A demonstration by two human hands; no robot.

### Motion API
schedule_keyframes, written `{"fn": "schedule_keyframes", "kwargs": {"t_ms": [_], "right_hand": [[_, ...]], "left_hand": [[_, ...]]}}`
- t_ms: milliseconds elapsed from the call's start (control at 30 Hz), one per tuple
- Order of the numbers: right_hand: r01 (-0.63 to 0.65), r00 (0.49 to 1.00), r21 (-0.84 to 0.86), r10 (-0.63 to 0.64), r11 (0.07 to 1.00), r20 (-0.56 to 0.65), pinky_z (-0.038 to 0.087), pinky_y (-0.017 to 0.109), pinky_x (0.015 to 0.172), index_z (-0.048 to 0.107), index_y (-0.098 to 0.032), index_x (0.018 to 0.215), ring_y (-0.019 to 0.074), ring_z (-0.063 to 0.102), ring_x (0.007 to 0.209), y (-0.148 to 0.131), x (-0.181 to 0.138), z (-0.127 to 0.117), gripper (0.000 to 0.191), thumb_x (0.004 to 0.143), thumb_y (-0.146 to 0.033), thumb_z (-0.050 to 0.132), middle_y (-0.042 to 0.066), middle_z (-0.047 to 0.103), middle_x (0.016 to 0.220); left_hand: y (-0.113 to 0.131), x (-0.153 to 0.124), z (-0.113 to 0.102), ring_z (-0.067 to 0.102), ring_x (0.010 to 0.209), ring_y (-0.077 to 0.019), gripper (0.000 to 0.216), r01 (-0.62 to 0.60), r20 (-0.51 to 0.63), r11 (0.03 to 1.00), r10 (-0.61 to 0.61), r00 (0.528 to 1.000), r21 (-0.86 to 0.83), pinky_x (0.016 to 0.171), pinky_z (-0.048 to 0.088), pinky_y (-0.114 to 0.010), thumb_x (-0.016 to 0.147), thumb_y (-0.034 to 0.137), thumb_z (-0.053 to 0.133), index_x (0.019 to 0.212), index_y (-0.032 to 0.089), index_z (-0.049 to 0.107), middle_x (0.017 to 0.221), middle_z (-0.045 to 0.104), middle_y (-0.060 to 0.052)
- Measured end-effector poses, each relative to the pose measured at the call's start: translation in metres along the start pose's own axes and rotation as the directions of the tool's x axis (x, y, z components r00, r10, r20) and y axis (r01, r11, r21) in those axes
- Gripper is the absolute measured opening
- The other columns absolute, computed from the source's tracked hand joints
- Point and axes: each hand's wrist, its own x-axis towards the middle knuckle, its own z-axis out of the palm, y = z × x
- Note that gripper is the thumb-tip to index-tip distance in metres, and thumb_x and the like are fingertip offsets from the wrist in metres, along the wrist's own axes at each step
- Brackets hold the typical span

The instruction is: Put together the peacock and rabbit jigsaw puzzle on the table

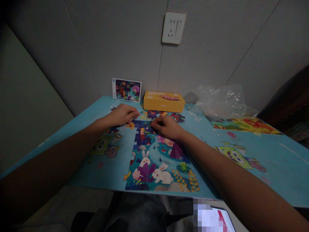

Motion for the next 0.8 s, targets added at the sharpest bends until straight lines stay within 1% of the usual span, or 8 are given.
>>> {"fn": "schedule_keyframes", "kwargs": {"t_ms": [167,300,400,533,633,700,800], "right_hand": [[-0.005,1.0,-0.013,0.005,1.0,0.002,0.033,0.024,0.051,0.071,-0.013,0.094,0.0115,0.049,0.053,0.0023,0.0001,-0.0002,0.034,0.086,-0.041,0.054,0.001,0.062,0.062],[0.007,1.0,-0.019,-0.007,1.0,0.002,0.033,0.025,0.052,0.07,-0.013,0.091,0.0119,0.049,0.053,-0.0012,-0.0007,-0.0008,0.034,0.087,-0.041,0.053,0.001,0.062,0.061],[0.01,1.0,-0.026,-0.01,1.0,0.005,0.035,0.025,0.053,0.07,-0.012,0.09,0.0125,0.05,0.055,-0.0036,-0.0009,-0.0013,0.034,0.086,-0.041,0.053,0.002,0.063,0.063],[0.0,1.0,-0.03,0.0,1.0,0.01,0.037,0.025,0.054,0.07,-0.013,0.09,0.0127,0.051,0.056,-0.0021,-0.0007,-0.0016,0.034,0.087,-0.042,0.053,0.002,0.064,0.066],[-0.001,1.0,-0.022,0.001,1.0,0.012,0.037,0.025,0.054,0.07,-0.013,0.092,0.0124,0.051,0.055,0.0003,-0.0001,-0.0013,0.034,0.087,-0.042,0.053,0.002,0.064,0.065],[0.002,1.0,-0.02,-0.002,1.0,0.012,0.038,0.025,0.055,0.07,-0.013,0.093,0.0124,0.052,0.055,0.0009,0.0001,-0.0011,0.034,0.087,-0.042,0.053,0.002,0.065,0.065],[0.01,1.0,-0.023,-0.009,1.0,0.004,0.037,0.025,0.054,0.07,-0.012,0.092,0.0123,0.051,0.055,-0.0003,-0.0001,-0.0011,0.034,0.087,-0.042,0.054,0.002,0.064,0.065]], "left_hand": [[-0.0028,0.0004,0.002,0.045,0.043,-0.0087,0.034,-0.021,0.008,1.0,0.021,1.0,0.016,0.057,0.034,-0.024,0.091,0.034,0.052,0.063,0.017,0.061,0.043,0.052,0.005],[-0.0056,0.0022,0.004,0.037,0.043,-0.0081,0.047,-0.056,-0.026,0.997,0.058,0.998,0.056,0.053,0.029,-0.025,0.09,0.04,0.054,0.049,0.017,0.052,0.04,0.044,0.005],[-0.005,0.0023,0.0044,0.035,0.04,-0.0082,0.057,-0.007,-0.024,0.998,0.008,1.0,0.065,0.052,0.029,-0.026,0.091,0.049,0.051,0.044,0.018,0.05,0.037,0.041,0.005],[-0.002,0.001,0.0039,0.042,0.039,-0.0096,0.064,0.074,-0.029,0.996,-0.072,0.997,0.044,0.052,0.033,-0.026,0.094,0.056,0.042,0.044,0.018,0.055,0.036,0.047,0.001],[-0.0008,0.0007,0.0039,0.047,0.04,-0.0112,0.068,0.126,-0.038,0.991,-0.125,0.991,0.032,0.057,0.039,-0.027,0.097,0.054,0.037,0.042,0.018,0.055,0.037,0.049,-0.001],[-0.0013,0.0014,0.0041,0.049,0.042,-0.0126,0.067,0.143,-0.036,0.99,-0.142,0.989,0.016,0.06,0.042,-0.028,0.098,0.051,0.035,0.044,0.018,0.058,0.038,0.051,-0.002],[-0.0042,0.0034,0.0048,0.057,0.051,-0.0149,0.057,0.111,-0.084,0.994,-0.11,0.99,0.003,0.066,0.044,-0.03,0.097,0.041,0.035,0.056,0.016,0.067,0.046,0.057,-0.002]]}}
